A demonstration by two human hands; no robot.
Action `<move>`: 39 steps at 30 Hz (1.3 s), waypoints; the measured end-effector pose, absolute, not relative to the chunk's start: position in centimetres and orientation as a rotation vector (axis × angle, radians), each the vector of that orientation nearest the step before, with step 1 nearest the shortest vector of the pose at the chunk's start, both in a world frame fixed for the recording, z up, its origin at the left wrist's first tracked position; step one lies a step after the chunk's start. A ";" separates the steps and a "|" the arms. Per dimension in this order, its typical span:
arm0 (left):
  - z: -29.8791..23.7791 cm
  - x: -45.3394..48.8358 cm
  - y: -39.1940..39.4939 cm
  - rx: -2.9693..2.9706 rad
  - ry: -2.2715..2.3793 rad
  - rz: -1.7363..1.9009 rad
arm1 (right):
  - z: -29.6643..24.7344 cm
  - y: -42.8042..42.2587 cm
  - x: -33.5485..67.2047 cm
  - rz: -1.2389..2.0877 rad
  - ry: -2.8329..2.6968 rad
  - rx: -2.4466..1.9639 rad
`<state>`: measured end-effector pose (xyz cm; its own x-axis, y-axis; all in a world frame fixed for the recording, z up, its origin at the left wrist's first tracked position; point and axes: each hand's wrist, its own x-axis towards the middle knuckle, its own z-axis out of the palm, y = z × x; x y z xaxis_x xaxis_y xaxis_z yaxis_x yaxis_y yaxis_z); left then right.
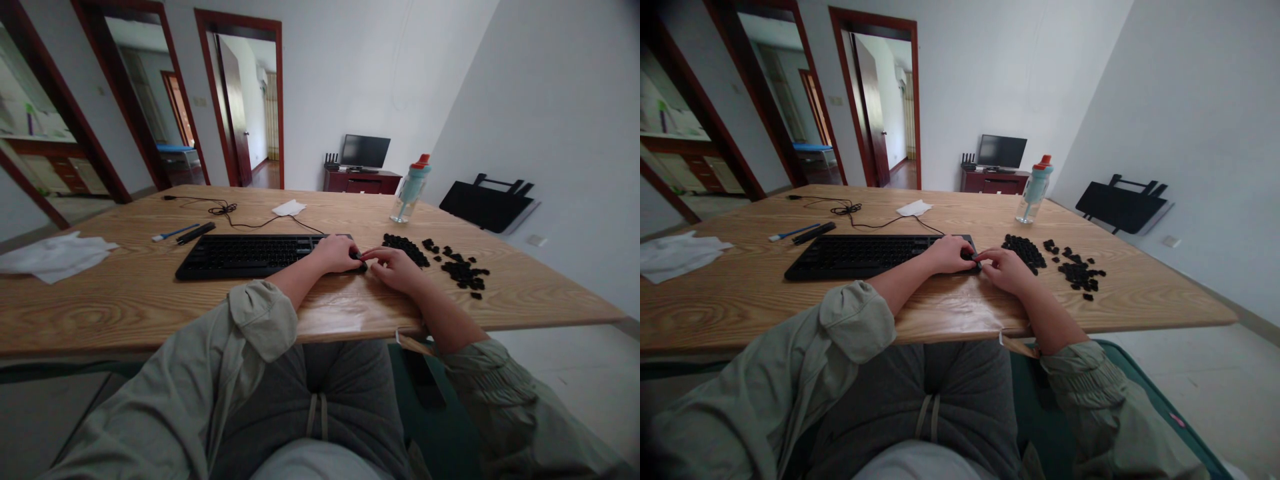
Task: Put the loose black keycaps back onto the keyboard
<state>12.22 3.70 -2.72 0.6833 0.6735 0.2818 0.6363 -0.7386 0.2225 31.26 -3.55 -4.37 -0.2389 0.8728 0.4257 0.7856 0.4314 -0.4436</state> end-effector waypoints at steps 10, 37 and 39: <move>-1.8 10.6 4.3 2.699 0.899 0.560 | -4.3 -3.3 30.2 0.182 -1.950 -1.575; 0.3 -12.0 9.2 2.363 1.696 0.633 | -4.9 -2.8 30.6 0.329 -1.832 -1.578; 0.3 -12.0 9.2 2.370 1.723 0.602 | -4.8 -2.9 30.6 0.289 -1.868 -1.585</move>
